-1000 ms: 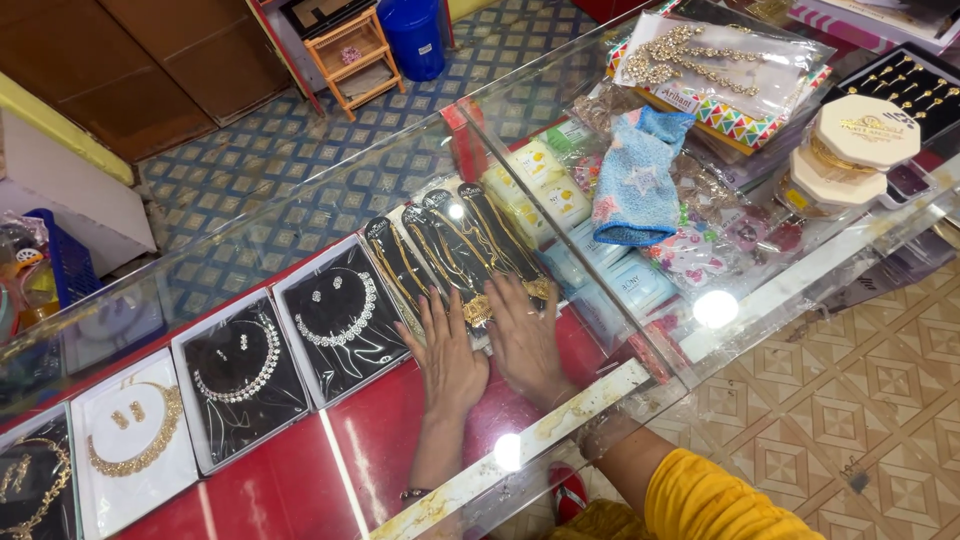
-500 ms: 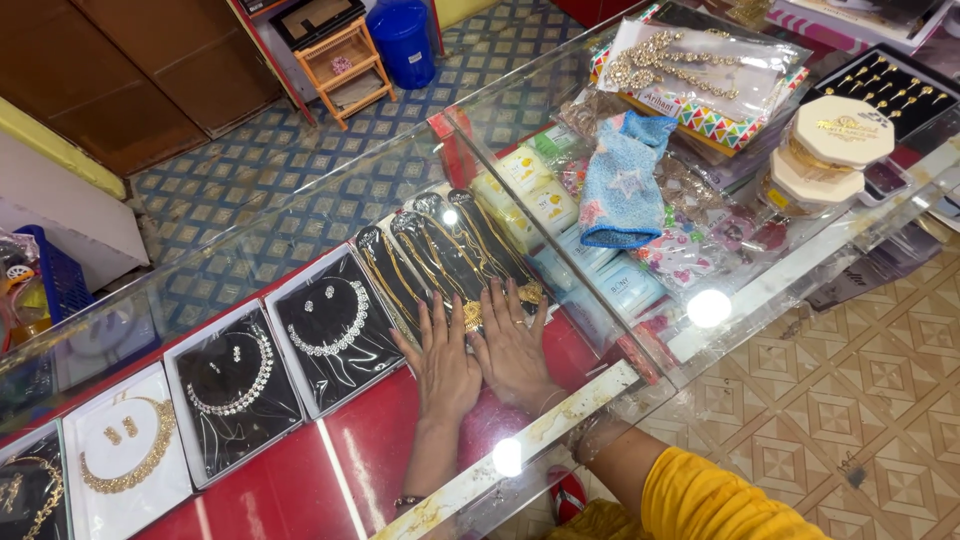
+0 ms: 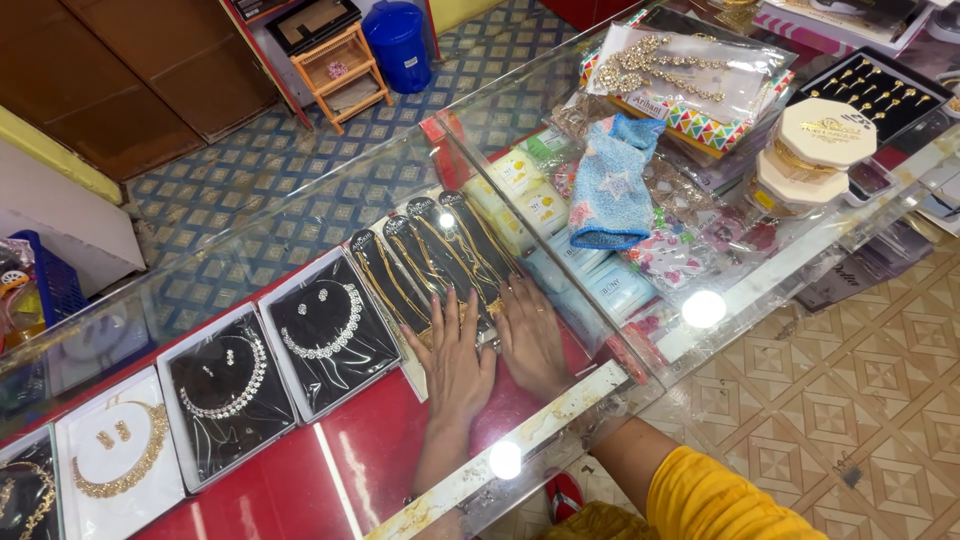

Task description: The person wipes the glass display counter and several packaged jewelry boxes with a blue cloth. They handle multiple necklace and earring sets, wiping the packaging and then arranging them in a row on the counter.

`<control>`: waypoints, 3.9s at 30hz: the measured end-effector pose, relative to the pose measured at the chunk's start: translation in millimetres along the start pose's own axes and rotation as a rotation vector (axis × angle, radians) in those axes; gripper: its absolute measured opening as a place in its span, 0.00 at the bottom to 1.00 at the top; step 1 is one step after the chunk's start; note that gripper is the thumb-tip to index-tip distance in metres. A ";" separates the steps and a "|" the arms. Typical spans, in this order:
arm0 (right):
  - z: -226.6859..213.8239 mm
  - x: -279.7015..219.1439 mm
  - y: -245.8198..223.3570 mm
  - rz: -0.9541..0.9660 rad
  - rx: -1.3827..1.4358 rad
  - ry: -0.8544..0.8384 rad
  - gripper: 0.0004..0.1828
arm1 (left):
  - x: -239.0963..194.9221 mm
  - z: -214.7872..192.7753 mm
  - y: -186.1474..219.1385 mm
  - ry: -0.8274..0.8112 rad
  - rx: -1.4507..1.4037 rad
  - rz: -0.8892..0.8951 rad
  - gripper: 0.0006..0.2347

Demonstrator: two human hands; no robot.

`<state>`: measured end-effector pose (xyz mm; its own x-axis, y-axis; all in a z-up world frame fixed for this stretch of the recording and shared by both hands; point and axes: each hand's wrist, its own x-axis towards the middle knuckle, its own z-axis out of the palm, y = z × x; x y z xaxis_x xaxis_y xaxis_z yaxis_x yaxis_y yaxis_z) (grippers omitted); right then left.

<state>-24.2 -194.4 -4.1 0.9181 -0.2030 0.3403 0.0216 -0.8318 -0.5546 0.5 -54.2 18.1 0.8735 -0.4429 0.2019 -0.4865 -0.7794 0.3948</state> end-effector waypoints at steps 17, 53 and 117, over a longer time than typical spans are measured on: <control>3.3 3.6 5.4 0.031 0.193 0.028 0.29 | 0.3 -0.2 10.0 -0.058 0.043 -0.091 0.35; 3.1 24.6 -20.6 0.241 0.160 0.300 0.21 | -1.5 12.7 9.7 -0.001 -0.077 -0.080 0.29; 3.4 -171.1 -149.2 -0.423 -0.057 -0.279 0.23 | -230.8 -44.2 -24.6 0.270 -0.226 -0.290 0.26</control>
<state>-183.2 -33.8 17.9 0.9046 0.2964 0.3063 0.3996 -0.8398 -0.3674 -188.4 86.8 1.4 0.9610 -0.0663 0.2686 -0.2314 -0.7248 0.6490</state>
